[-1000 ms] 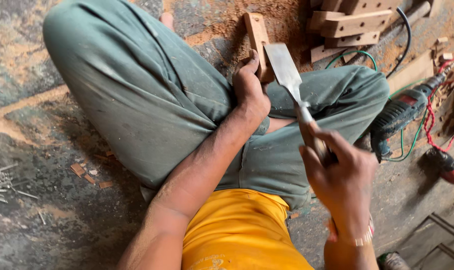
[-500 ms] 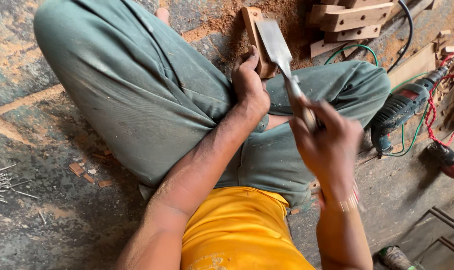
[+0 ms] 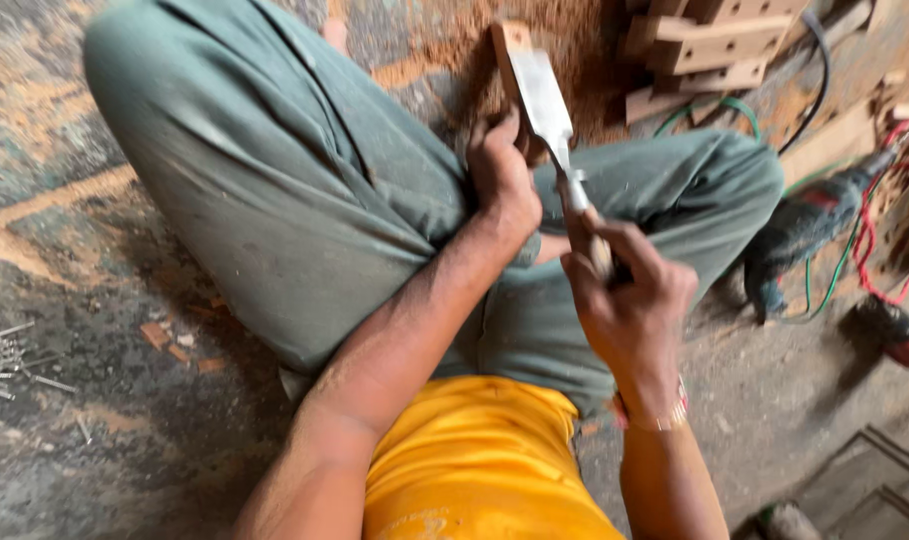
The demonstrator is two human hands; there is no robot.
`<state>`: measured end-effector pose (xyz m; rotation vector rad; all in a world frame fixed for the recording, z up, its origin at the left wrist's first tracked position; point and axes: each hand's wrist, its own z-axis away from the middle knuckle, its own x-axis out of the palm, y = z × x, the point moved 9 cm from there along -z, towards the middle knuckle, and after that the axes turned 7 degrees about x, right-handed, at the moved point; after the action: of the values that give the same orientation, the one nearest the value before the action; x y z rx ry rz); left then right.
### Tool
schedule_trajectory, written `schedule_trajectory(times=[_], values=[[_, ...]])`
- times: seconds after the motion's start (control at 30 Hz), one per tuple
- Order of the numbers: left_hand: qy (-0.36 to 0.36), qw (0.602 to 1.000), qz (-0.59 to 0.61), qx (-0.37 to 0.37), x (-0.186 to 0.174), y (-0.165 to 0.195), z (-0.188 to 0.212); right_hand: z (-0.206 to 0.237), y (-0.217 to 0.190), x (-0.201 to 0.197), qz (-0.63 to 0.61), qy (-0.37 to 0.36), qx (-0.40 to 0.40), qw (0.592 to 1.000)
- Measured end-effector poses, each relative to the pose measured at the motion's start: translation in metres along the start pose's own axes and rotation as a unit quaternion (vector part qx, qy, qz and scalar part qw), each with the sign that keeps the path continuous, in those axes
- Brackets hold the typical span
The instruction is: The person sits cross-legged on the floor and uses a chisel to carve and smooth a small wooden piece. They hold the wood in their left hand and strike the chisel with their right hand, occasionally rotating the piece to work on different sides.
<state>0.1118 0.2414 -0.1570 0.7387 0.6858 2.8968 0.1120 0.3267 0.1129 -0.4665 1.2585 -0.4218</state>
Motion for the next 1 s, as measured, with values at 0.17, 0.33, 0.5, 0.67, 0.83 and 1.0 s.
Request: schedule_trajectory(times=[0.17,0.33,0.5,0.67,0.83,1.0], values=[[-0.002,0.999,-0.004,-0.033,-0.003,-0.009,0.003,0.006,0.005,-0.001,-0.011,0.013,0.003,1.000],[-0.031,0.999,-0.020,0.024,0.002,0.001,0.003,0.003,0.006,0.001,-0.005,0.018,0.020,1.000],[-0.020,1.000,0.014,-0.006,0.002,-0.006,0.000,-0.003,-0.010,0.004,-0.031,0.025,-0.018,0.999],[-0.002,0.998,-0.053,0.030,-0.003,0.001,0.001,-0.005,-0.014,0.001,-0.023,0.010,0.015,1.000],[-0.028,1.000,0.011,-0.004,0.005,-0.002,0.004,-0.009,-0.022,-0.005,0.029,0.012,0.001,1.000],[-0.012,1.000,-0.025,-0.009,0.008,0.010,0.013,-0.009,-0.020,-0.012,0.045,0.004,0.001,0.999]])
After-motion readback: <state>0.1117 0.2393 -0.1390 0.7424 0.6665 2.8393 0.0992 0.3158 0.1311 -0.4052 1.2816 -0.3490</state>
